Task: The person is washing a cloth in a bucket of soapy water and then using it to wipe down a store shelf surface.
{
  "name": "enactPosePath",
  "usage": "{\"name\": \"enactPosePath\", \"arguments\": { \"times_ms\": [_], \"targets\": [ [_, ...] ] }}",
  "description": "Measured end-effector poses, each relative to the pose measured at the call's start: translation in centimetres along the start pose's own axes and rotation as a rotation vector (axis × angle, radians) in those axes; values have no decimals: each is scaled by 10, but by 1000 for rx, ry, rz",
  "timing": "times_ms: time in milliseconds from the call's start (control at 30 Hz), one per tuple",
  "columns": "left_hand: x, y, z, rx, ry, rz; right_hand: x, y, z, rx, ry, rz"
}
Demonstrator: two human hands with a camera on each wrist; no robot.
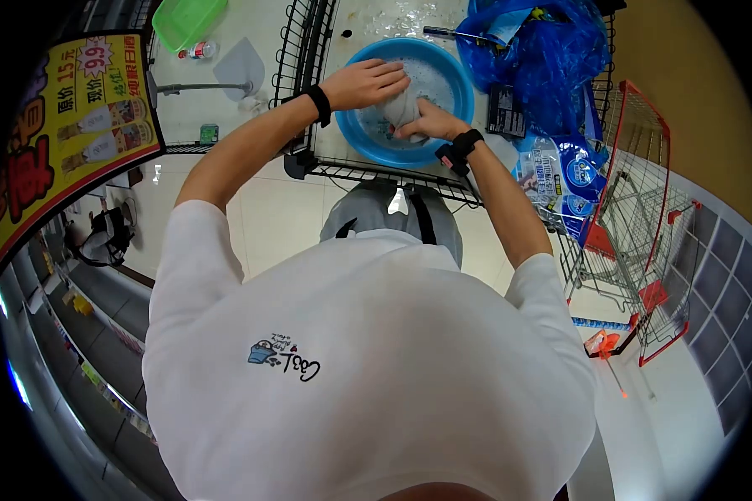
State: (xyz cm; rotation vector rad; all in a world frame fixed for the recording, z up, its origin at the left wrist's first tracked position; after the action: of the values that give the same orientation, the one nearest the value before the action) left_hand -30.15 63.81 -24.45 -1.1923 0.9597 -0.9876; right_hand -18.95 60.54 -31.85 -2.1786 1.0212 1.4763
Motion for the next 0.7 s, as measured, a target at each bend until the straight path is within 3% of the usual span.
{"name": "enactPosePath", "arguments": {
  "times_ms": [33,100,167,200,267,433,500,700],
  "targets": [
    [-1,-3,2,-1,0,0,-9,-3,-5,38,72,-109],
    [1,10,6,-232,-11,-187,-10,-8,-7,78,146,-218],
    [1,23,5,-241,-38,-232,8,-14,3,48,286,-392],
    [3,30,4,-246,-70,-275,14,-14,6,48,286,-392],
    [4,45,0,-261,-141,-339,6,-18,14,172,44,-626],
    [-7,57,2,-370,-354,-584,-8,-17,12,387,118,-857],
    [-13,70,-1,-527,-516,-667,-14,-17,10,430,110,-944],
    [-18,89,-5,-259,-522,-853,-19,-13,12,594,-111,-1239]
  ]
}}
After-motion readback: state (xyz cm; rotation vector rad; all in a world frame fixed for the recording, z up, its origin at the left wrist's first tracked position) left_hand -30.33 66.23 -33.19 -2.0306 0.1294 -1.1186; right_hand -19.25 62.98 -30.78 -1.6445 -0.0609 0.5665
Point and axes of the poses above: each hand's wrist, its own z-axis towards the middle knuckle, its own y-axis out of the palm, x = y × z, the point moved 7 cm from there along z, towards the middle knuckle, and after that the axes turned 2 degrees about y, right-handed, at the moved point
